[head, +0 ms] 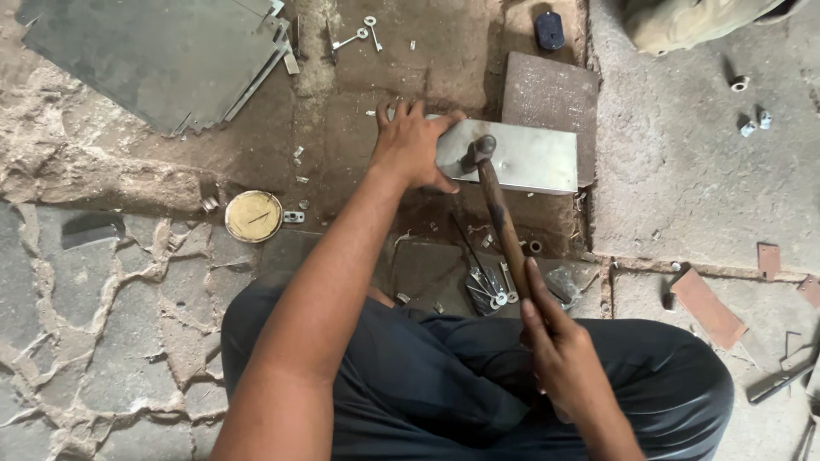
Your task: The person sits on the floor and assembles a lock mechanism into a metal box. They use a hammer and a punch to create holes in the metal, then insert the lock and secure it with screws using a screwdriver.
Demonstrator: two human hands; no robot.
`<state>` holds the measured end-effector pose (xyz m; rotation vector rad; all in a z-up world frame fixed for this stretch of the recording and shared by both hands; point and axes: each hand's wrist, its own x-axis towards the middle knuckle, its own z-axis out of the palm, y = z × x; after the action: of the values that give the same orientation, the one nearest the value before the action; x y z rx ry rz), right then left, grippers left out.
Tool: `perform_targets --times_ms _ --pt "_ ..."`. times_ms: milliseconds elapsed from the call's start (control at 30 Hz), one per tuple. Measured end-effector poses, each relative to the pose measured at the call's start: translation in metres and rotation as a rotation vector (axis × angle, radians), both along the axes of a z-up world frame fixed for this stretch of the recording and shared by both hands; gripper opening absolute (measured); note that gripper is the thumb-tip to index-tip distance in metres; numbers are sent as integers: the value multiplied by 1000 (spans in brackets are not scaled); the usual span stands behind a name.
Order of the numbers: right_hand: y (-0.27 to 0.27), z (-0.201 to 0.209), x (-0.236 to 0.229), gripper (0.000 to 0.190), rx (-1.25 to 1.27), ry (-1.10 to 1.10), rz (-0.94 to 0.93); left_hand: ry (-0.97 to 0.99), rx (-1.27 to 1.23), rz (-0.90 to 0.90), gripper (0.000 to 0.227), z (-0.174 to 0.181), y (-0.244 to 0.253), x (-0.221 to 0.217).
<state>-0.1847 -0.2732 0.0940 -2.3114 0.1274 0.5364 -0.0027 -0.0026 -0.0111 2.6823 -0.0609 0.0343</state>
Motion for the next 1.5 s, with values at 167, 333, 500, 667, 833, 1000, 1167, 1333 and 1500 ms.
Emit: perform_targets --times_ms 167,333,500,667,833,1000,1167,1333,1500 --pt "3 6 11 57 -114 47 1 -5 4 3 123 1 -1 -6" --pt "-3 19 13 60 230 168 -127 36 26 12 123 9 0 0" --pt "2 6 3 62 529 23 -46 28 -60 25 122 0 -3 -6" --pt "-11 14 18 59 201 299 -137 15 -28 10 122 13 2 -3" --pt "-27 4 -4 60 641 -344 70 33 -78 25 121 1 -2 -6" --pt "-15 -6 15 59 81 11 51 34 -10 15 123 10 -3 -6" --pt "-41 14 4 70 765 -31 -179 62 -38 20 125 9 -2 -7" --pt "-15 -4 -3 66 290 -565 194 73 0 24 122 12 1 0" --pt "-17 3 19 55 257 258 -226 68 -23 31 123 11 -3 -10"
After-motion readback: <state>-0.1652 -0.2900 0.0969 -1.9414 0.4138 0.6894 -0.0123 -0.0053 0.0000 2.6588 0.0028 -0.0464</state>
